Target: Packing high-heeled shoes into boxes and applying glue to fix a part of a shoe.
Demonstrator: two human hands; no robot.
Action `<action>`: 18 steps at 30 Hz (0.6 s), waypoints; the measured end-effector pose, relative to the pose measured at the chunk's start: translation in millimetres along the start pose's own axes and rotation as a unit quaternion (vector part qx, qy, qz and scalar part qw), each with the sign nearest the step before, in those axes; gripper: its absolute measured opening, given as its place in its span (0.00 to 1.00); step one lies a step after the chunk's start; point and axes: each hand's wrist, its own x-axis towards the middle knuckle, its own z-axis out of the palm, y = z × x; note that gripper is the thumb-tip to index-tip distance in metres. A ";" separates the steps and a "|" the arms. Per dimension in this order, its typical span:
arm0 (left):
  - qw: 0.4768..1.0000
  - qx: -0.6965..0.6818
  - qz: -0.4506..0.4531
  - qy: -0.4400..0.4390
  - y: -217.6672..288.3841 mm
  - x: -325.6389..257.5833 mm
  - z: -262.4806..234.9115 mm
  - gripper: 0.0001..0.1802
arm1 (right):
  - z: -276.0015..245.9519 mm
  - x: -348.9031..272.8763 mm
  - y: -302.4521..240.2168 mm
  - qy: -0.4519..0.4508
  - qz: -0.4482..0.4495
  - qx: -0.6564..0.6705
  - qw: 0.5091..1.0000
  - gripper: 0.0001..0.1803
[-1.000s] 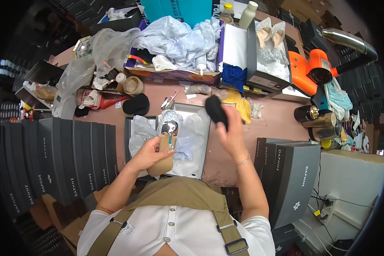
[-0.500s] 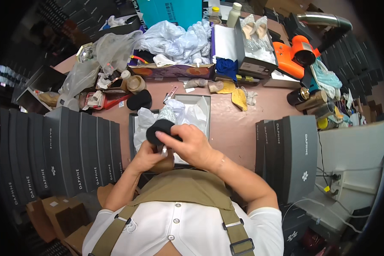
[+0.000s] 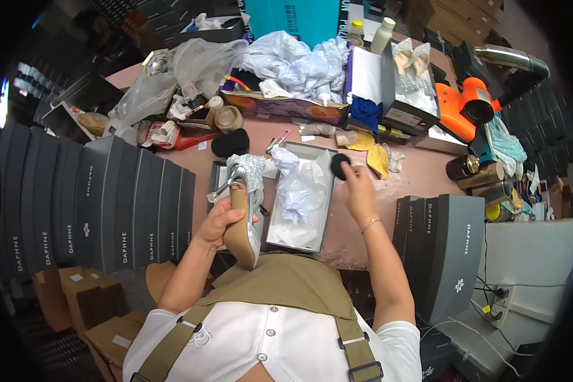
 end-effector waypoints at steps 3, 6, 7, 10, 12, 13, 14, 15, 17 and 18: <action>1.000 0.024 0.003 -0.004 3.8 0.3 0.4 0.24 | 18.7 1.2 41.9 0.027 -0.013 -0.150 0.988 0.26; 1.000 -0.001 0.021 0.006 1.1 -0.2 -4.2 0.27 | 9.6 18.4 -7.4 0.027 -0.021 0.054 0.998 0.23; 0.999 0.017 0.020 0.027 2.3 -2.2 -8.5 0.28 | 9.0 22.5 -24.4 -0.056 0.046 0.154 0.985 0.20; 0.993 0.067 0.088 0.041 13.9 -8.2 0.8 0.24 | 28.9 9.2 -55.6 -0.175 -0.048 0.132 0.975 0.23; 0.978 0.153 0.140 0.038 8.0 -17.1 1.2 0.20 | 64.5 -11.2 -56.0 -0.242 -0.069 0.016 0.968 0.22; 0.971 0.218 0.087 0.037 8.7 -20.2 1.5 0.19 | 87.3 -22.7 -56.0 -0.272 -0.070 -0.038 0.959 0.20; 0.948 0.293 0.127 0.004 0.0 -18.2 0.2 0.18 | 107.3 -33.8 -50.8 -0.290 -0.070 -0.070 0.952 0.19; 0.903 0.424 0.074 -0.005 13.0 -21.7 18.0 0.19 | 119.5 -37.8 -42.3 -0.304 -0.076 -0.102 0.944 0.18; 0.783 0.542 0.293 -0.086 -9.2 -3.9 19.1 0.24 | 118.0 -32.0 -35.9 -0.207 -0.069 0.095 0.971 0.16; 0.732 0.593 0.295 -0.163 -14.8 2.8 18.0 0.23 | 90.6 -16.8 -46.2 -0.193 -0.042 0.150 0.969 0.15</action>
